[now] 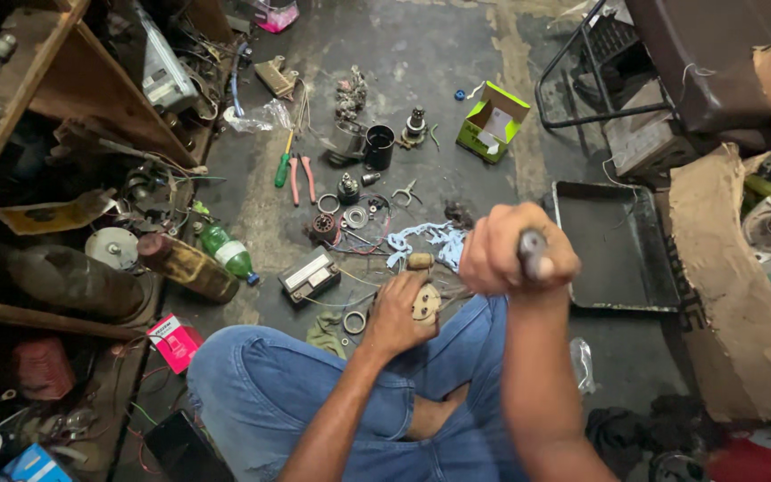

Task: The person sits on the workshop floor and works on an electromechanical component, likely a starter motor, in their lap. They separate the housing, remove and reposition internal discs and plates, then use a red-handled screwdriver to loosen and tighten screws on the end plate while holding the assembly steady.

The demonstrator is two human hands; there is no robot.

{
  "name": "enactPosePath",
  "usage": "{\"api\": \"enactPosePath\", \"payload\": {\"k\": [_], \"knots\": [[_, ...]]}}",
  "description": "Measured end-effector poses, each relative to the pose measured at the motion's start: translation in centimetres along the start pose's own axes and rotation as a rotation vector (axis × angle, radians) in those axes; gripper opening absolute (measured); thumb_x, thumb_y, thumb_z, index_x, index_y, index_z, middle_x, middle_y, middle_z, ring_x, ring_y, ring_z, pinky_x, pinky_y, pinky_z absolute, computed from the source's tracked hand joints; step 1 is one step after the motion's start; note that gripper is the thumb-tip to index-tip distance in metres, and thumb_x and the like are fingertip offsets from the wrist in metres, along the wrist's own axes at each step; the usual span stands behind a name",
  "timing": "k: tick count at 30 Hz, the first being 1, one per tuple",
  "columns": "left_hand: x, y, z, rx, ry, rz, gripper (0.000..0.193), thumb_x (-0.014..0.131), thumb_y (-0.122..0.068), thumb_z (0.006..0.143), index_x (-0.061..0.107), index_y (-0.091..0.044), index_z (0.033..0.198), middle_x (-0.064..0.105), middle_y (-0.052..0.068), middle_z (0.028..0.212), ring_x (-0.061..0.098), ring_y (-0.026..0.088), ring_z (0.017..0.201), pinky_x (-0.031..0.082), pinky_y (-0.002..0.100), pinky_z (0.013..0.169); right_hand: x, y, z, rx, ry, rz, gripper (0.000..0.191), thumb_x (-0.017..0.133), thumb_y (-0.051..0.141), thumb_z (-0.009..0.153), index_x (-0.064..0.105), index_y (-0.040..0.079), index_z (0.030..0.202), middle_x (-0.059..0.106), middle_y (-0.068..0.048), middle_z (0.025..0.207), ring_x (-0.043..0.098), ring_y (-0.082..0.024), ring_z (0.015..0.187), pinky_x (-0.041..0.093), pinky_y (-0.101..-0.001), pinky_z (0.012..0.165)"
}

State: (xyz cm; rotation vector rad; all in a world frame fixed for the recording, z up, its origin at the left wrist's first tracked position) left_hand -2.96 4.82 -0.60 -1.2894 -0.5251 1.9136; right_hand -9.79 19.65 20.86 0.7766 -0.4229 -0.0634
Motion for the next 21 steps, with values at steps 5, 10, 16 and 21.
{"api": "enactPosePath", "payload": {"k": [5,10,16,21], "knots": [[0.5,0.2,-0.2,-0.007,-0.024,-0.005,0.074,0.083,-0.022,0.059,0.06,0.0,0.126,0.063,0.02,0.12,0.061,0.04,0.114,0.048,0.048,0.1,1.7,-0.7,-2.0,-0.092,-0.67,-0.413,0.04,0.057,0.033,0.106,0.046,0.003,0.084,0.042,-0.007,0.064,0.033,-0.01,0.048,0.029,-0.0285,0.045],[0.4,0.2,-0.4,-0.011,-0.015,-0.018,0.071,0.081,-0.021,0.062,0.061,-0.001,0.127,0.065,0.018,0.119,0.062,0.038,0.114,0.049,0.047,0.099,5.3,-1.8,-1.2,-0.3,-1.0,-0.733,0.038,0.051,0.035,0.107,0.044,0.003,0.087,0.042,-0.008,0.063,0.036,-0.013,0.049,0.029,-0.0297,0.044],[0.3,0.3,-0.2,0.022,-0.025,-0.061,0.072,0.084,-0.021,0.06,0.06,0.0,0.124,0.064,0.019,0.121,0.061,0.04,0.115,0.051,0.046,0.099,2.2,0.6,0.6,-0.005,0.133,-0.094,0.042,0.059,0.037,0.098,0.047,0.007,0.071,0.049,-0.013,0.054,0.045,-0.023,0.044,0.039,-0.0369,0.043],[0.4,0.3,-0.2,-0.041,0.003,-0.083,0.076,0.084,-0.019,0.059,0.059,0.0,0.128,0.064,0.02,0.117,0.063,0.042,0.111,0.052,0.047,0.095,0.8,-0.7,-1.1,-0.009,-0.242,-0.147,0.046,0.063,0.038,0.102,0.045,0.005,0.075,0.038,-0.004,0.051,0.032,-0.012,0.042,0.028,-0.0302,0.045]]}}
Point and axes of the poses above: each hand's wrist, its own z-axis towards the middle knuckle, its own x-axis out of the palm, y = z × x, the point moved 2 cm from there along z, towards the middle knuckle
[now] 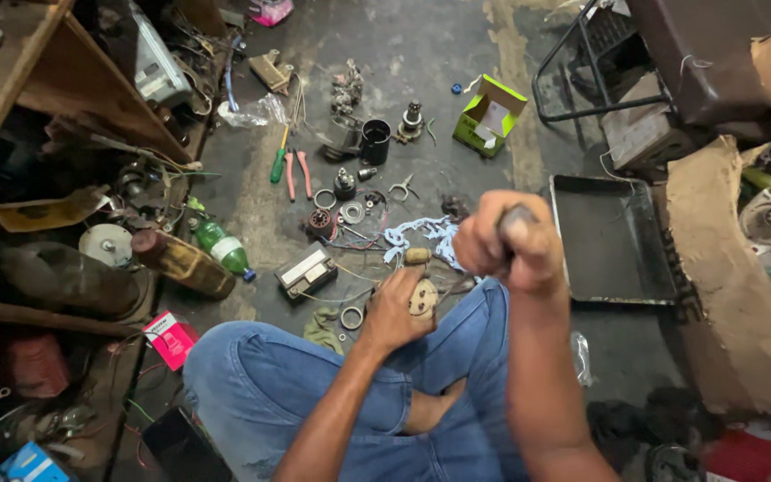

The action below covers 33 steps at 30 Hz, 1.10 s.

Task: The person sits on the workshop floor and works on an electromechanical component, likely a starter motor, in their lap. They separate the housing, remove and reposition internal discs and plates, then use a red-handled screwdriver to loosen and tighten screws on the end plate while holding the assembly steady.

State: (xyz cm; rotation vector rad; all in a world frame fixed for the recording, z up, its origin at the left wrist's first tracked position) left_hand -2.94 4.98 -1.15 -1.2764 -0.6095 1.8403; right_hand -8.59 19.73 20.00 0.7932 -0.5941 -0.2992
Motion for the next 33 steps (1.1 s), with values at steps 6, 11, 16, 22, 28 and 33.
{"api": "enactPosePath", "payload": {"k": [6,11,16,22,28,33], "knots": [[-0.3,-0.4,-0.1,0.001,-0.035,-0.044,0.074,0.082,-0.017,0.06,0.059,-0.002,0.129,0.064,0.019,0.117,0.064,0.041,0.11,0.054,0.046,0.094,2.0,-0.7,-1.9,-0.184,-0.479,-0.38,0.05,0.057,0.046,0.107,0.041,0.005,0.083,0.036,-0.004,0.059,0.031,-0.01,0.048,0.027,-0.0272,0.043],[-0.4,-0.7,-0.1,0.011,-0.028,-0.045,0.072,0.082,-0.017,0.06,0.06,-0.001,0.126,0.064,0.019,0.117,0.064,0.041,0.11,0.053,0.046,0.095,3.6,-1.3,-2.0,-0.262,-0.707,-0.437,0.056,0.048,0.054,0.11,0.042,0.004,0.086,0.039,-0.005,0.064,0.035,-0.013,0.05,0.029,-0.0288,0.044],[-0.6,-0.5,0.1,0.044,-0.013,-0.023,0.072,0.082,-0.019,0.063,0.059,0.001,0.128,0.064,0.021,0.119,0.063,0.042,0.112,0.052,0.047,0.096,0.4,0.7,-0.7,0.014,-0.012,-0.133,0.066,0.046,0.058,0.106,0.046,0.004,0.068,0.048,-0.01,0.057,0.046,-0.024,0.05,0.037,-0.04,0.049],[-0.1,0.1,0.1,0.014,0.014,-0.005,0.077,0.083,-0.019,0.06,0.057,0.0,0.13,0.063,0.02,0.121,0.062,0.042,0.114,0.051,0.047,0.098,-2.6,-1.0,0.1,0.165,0.414,0.077,0.069,0.059,0.061,0.089,0.046,0.002,0.056,0.042,-0.007,0.043,0.04,-0.02,0.034,0.032,-0.0386,0.036],[0.3,0.2,-0.3,0.031,-0.012,-0.016,0.081,0.085,-0.019,0.06,0.055,-0.001,0.133,0.061,0.02,0.123,0.061,0.042,0.116,0.051,0.047,0.098,-2.6,-2.1,-3.4,0.12,-0.217,-0.037,0.084,0.046,0.084,0.093,0.042,0.004,0.068,0.033,-0.003,0.045,0.027,-0.01,0.036,0.021,-0.0295,0.037],[0.5,0.1,-0.4,-0.003,-0.018,0.008,0.076,0.084,-0.019,0.064,0.056,-0.001,0.133,0.061,0.02,0.122,0.061,0.041,0.115,0.051,0.047,0.098,-1.6,-2.5,-3.8,0.015,-0.359,-0.108,0.084,0.042,0.085,0.094,0.042,0.004,0.07,0.032,-0.004,0.048,0.028,-0.012,0.038,0.022,-0.0294,0.038]]}}
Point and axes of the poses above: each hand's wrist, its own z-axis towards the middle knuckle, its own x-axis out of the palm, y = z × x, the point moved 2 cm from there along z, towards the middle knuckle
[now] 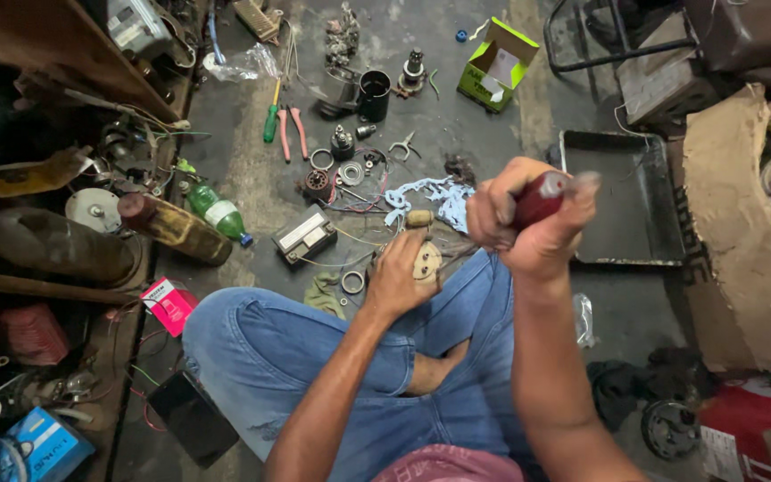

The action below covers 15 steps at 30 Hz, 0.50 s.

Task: The person sits on the workshop floor and works on an electromechanical component, likely a starter motor, in their lap. They separate the housing, remove and reposition internal discs and plates, then use a red-handled screwdriver to loosen and tighten screws on the end plate while holding the assembly steady.

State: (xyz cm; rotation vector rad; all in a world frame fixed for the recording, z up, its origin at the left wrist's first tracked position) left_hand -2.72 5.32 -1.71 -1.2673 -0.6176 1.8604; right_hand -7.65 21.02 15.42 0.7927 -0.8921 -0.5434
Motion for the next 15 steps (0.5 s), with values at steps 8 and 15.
{"api": "enactPosePath", "payload": {"k": [8,15], "knots": [[-0.2,-0.2,0.1,0.004,-0.022,-0.031,0.068,0.082,-0.018,0.065,0.06,-0.002,0.127,0.063,0.018,0.121,0.063,0.04,0.115,0.052,0.045,0.099,3.3,0.0,-1.0,-0.188,-0.419,-0.151,0.08,0.038,0.084,0.094,0.042,0.006,0.078,0.034,-0.005,0.053,0.031,-0.017,0.04,0.027,-0.0317,0.039],[-0.6,0.3,0.5,0.044,0.013,-0.019,0.072,0.082,-0.02,0.064,0.058,-0.001,0.129,0.063,0.019,0.122,0.062,0.04,0.115,0.051,0.046,0.1,3.1,0.6,-0.6,-0.099,-0.313,-0.186,0.086,0.036,0.087,0.094,0.041,0.004,0.077,0.037,-0.008,0.056,0.032,-0.019,0.045,0.029,-0.0339,0.044]]}}
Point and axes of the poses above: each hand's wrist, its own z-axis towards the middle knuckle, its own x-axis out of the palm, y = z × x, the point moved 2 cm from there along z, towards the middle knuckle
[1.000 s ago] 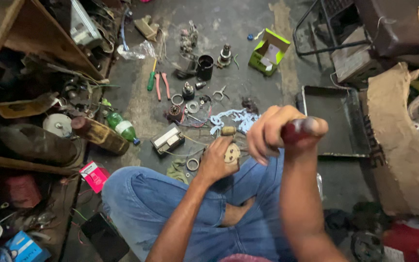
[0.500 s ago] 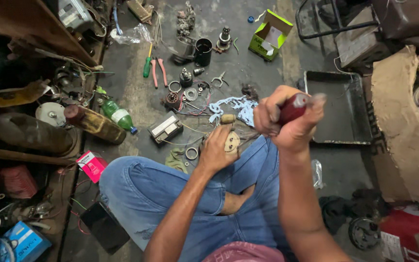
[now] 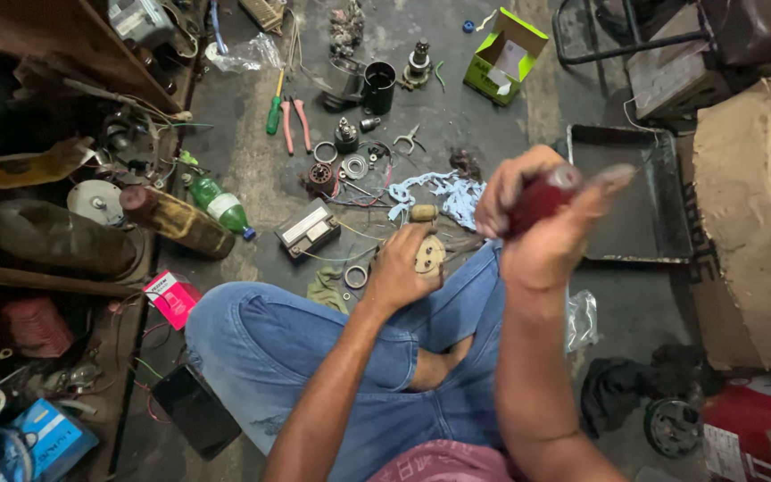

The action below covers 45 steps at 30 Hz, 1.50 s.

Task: The person sits on the workshop floor and works on an electromechanical component, likely a starter motor, in their lap. They separate the housing, remove and reposition internal discs and plates, then use a red-handled screwdriver to loosen and tighten screws on the end plate while holding the assembly steady.

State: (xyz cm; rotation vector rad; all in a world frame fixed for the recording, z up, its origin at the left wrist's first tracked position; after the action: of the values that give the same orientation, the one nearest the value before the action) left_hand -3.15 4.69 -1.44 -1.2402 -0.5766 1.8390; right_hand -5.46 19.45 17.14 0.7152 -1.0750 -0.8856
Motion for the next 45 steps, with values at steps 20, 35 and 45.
{"api": "enactPosePath", "payload": {"k": [20,35,45], "knots": [[-0.1,0.6,0.0,-0.074,0.034,-0.002,0.072,0.083,-0.021,0.062,0.06,-0.004,0.128,0.064,0.018,0.125,0.062,0.039,0.118,0.053,0.045,0.101,-2.7,-0.2,1.4,0.061,0.117,-0.009,0.093,0.033,0.092,0.088,0.038,0.003,0.063,0.03,-0.008,0.046,0.023,-0.018,0.037,0.025,-0.0349,0.043],[-0.6,0.0,0.1,-0.047,0.027,-0.012,0.082,0.091,-0.027,0.063,0.055,-0.001,0.132,0.062,0.019,0.124,0.062,0.04,0.116,0.052,0.046,0.098,0.9,3.5,2.6,-0.082,-0.17,0.882,0.1,0.013,0.085,0.078,0.034,-0.012,0.063,0.029,-0.025,0.043,0.024,-0.03,0.03,0.027,-0.0453,0.031],[-0.1,0.7,0.0,-0.016,0.007,0.011,0.079,0.089,-0.024,0.061,0.055,-0.002,0.129,0.063,0.019,0.125,0.062,0.04,0.117,0.052,0.046,0.1,-1.0,0.3,2.4,-0.013,-0.118,0.739,0.101,0.013,0.085,0.092,0.034,-0.01,0.064,0.031,-0.023,0.046,0.026,-0.029,0.037,0.027,-0.0407,0.041]]}}
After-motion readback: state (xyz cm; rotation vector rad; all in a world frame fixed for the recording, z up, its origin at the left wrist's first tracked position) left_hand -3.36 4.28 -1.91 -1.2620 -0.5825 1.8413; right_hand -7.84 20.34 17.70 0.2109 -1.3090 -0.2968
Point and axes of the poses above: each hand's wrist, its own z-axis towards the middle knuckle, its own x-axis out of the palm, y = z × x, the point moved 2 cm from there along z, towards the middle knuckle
